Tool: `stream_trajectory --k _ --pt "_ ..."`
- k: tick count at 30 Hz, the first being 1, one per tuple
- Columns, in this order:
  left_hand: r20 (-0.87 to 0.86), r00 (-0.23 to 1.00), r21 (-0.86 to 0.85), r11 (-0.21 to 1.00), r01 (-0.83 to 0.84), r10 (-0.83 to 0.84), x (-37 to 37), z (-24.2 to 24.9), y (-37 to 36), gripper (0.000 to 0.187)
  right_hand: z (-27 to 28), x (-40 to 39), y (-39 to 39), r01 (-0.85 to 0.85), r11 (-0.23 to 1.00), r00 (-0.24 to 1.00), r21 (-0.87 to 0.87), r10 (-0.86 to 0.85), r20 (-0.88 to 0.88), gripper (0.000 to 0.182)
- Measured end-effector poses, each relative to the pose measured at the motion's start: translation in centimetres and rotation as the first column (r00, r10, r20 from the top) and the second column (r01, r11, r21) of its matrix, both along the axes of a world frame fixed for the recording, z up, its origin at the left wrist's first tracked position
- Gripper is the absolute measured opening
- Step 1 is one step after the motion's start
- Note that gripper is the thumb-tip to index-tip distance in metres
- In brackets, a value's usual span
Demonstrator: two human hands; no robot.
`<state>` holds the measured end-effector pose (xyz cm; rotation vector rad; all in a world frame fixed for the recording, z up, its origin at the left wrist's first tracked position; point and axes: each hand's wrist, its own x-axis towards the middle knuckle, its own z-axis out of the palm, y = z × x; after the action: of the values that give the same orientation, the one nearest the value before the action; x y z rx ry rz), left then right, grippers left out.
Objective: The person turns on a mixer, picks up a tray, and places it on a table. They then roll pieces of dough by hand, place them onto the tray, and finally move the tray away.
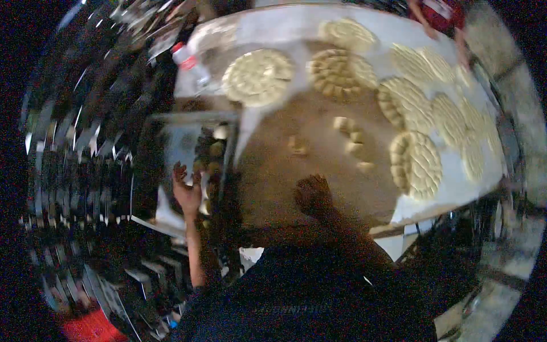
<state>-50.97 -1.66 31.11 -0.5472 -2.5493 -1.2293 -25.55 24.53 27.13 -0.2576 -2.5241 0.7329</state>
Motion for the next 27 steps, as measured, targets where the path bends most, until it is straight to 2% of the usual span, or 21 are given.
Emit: stream_trajectory --k 2,3,5,6,8,9,11,12,14,15,17,18,19,21,22,23,24,25,27 --pt "0.226 0.906 0.262 0.918 0.296 -0.357 4.0 2.2 10.4 0.058 -2.4 4.7 4.0 0.044 0.969 0.998 0.241 -0.03 -0.062 0.014" --pt "0.194 0.833 0.191 0.853 0.486 -0.519 5.9 2.1 15.7 0.06 -4.9 6.2 5.3 0.087 0.969 0.995 0.231 -0.073 -0.069 0.014" --pt "0.163 0.695 -0.015 0.703 0.711 -0.7 9.2 0.7 25.6 0.065 -9.5 8.4 7.2 0.064 0.998 0.992 -0.018 -0.061 0.111 0.023" --pt "0.152 0.661 -0.14 0.646 0.75 -0.735 10.2 -1.0 29.7 0.068 -9.4 9.3 7.9 0.095 0.995 0.99 -0.027 -0.091 0.107 0.023" --pt "0.018 0.609 -0.058 0.607 0.792 -0.793 10.1 -5.0 36.9 0.073 -7.9 9.6 9.0 0.072 0.997 0.997 -0.032 -0.072 -0.007 0.021" --pt "0.017 0.594 -0.069 0.591 0.804 -0.805 10.5 -5.1 39.3 0.073 -6.6 9.5 9.5 0.069 0.997 0.996 -0.034 -0.071 -0.048 0.021" --pt "0.159 0.44 -0.2 0.408 0.891 -0.884 11.1 -5.7 41.9 0.077 -4.1 9.2 9.3 0.298 0.953 0.951 0.057 -0.291 -0.106 0.034" --pt "0.171 0.43 -0.218 0.391 0.894 -0.887 11.2 -6.0 42.0 0.077 -3.2 9.2 9.2 0.312 0.949 0.945 0.036 -0.307 -0.112 0.034" --pt "0.471 0.424 -0.259 0.338 0.905 -0.774 10.9 -6.4 41.6 0.08 -2.0 8.9 9.5 0.445 0.895 0.891 0.031 -0.438 -0.122 0.051" --pt "0.471 0.422 -0.273 0.327 0.905 -0.774 10.7 -7.7 40.8 0.08 -1.8 8.5 9.9 0.454 0.891 0.885 0.019 -0.448 -0.13 0.051" --pt "0.439 0.4 -0.239 0.324 0.915 -0.804 10.7 -9.7 37.4 0.082 -1.3 7.5 10.6 0.599 0.79 0.795 0.133 -0.607 0.022 0.063" --pt "0.453 0.493 -0.293 0.398 0.869 -0.743 12.1 -7.7 35.1 0.074 -1.6 6.9 11.0 0.601 0.789 0.794 0.126 -0.607 0.011 0.063" --pt "0.464 0.578 -0.346 0.463 0.816 -0.671 13.6 -5.5 32.7 0.066 -2.4 6.1 11.4 0.607 0.771 0.788 0.192 -0.615 -0.019 0.064" --pt "0.431 0.661 -0.288 0.6 0.746 -0.615 14.5 -9.3 28.0 0.056 -2.8 5.4 11.3 0.602 0.757 0.791 0.253 -0.609 -0.061 0.066" --pt "0.4 0.699 -0.239 0.669 0.704 -0.592 14.9 -11.0 25.6 0.052 -2.7 5.4 11.2 0.554 0.771 0.813 0.313 -0.582 -0.007 0.063" --pt "0.383 0.732 -0.232 0.709 0.666 -0.563 15.2 -11.7 23.3 0.049 -2.7 5.4 11.0 0.498 0.782 0.832 0.374 -0.553 0.048 0.06" --pt "0.456 0.776 -0.436 0.65 0.622 -0.437 16.8 -8.5 21.4 0.045 -2.6 5.5 10.8 0.481 0.79 0.845 0.38 -0.533 0.036 0.06" --pt "0.448 0.788 -0.428 0.672 0.604 -0.422 17.7 -7.5 19.0 0.045 -2.3 5.9 10.7 0.476 0.79 0.849 0.386 -0.527 0.03 0.058" --pt "0.293 0.893 -0.521 0.725 0.45 -0.343 19.0 -6.8 14.6 0.046 -1.6 6.2 8.7 0.447 0.796 0.866 0.409 -0.499 0.025 0.055"
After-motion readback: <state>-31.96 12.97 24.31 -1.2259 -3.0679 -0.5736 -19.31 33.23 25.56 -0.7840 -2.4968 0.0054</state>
